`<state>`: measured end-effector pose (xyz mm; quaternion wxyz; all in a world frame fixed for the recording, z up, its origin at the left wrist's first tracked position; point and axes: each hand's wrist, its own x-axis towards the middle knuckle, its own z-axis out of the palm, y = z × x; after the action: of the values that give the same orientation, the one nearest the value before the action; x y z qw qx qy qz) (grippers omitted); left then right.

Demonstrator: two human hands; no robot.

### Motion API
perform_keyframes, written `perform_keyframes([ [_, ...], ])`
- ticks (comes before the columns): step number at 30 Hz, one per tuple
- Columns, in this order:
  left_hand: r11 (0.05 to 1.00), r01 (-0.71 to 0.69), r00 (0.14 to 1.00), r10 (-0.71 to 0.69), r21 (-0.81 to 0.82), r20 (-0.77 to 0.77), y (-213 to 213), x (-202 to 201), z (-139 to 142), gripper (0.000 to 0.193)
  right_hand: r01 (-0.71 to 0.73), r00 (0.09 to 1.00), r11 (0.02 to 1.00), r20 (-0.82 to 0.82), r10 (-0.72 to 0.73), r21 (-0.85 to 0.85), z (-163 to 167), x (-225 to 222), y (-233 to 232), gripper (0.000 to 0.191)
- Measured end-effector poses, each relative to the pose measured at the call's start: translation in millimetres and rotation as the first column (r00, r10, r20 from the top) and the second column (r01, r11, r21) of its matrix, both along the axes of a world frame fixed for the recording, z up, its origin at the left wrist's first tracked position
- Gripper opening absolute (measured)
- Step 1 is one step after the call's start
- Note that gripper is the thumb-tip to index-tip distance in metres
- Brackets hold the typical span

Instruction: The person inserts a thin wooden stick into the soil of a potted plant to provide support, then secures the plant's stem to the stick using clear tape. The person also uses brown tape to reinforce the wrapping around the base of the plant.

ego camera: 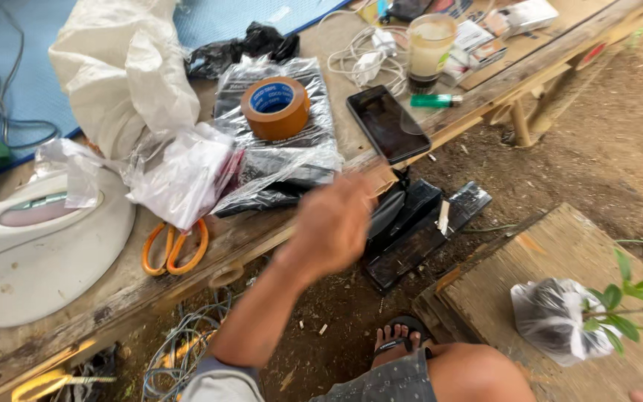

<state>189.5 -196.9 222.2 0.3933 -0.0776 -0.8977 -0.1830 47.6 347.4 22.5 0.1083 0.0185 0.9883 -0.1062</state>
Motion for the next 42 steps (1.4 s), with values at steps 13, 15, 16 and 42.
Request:
perform_keyframes([
  [13,0.750,-0.653,0.723,0.659,-0.106,0.206,-85,-59,109,0.021,-0.172,0.984,0.887,-0.110,0.138,-0.429,189,90,-16,0.037],
  [15,0.889,-0.455,0.888,0.451,-0.043,-0.085,-39,-17,121,0.040,-0.289,0.957,0.812,-0.164,0.238,-0.507,199,96,-20,0.044],
  [16,0.942,-0.332,0.938,0.322,-0.058,-0.130,-14,6,125,0.037,-0.353,0.936,0.769,-0.197,0.292,-0.533,205,99,-19,0.048],
  [42,0.791,0.258,0.702,-0.548,0.555,0.455,269,-163,-142,0.074,-0.242,0.823,0.937,0.457,0.336,-0.252,195,121,27,0.067],
])
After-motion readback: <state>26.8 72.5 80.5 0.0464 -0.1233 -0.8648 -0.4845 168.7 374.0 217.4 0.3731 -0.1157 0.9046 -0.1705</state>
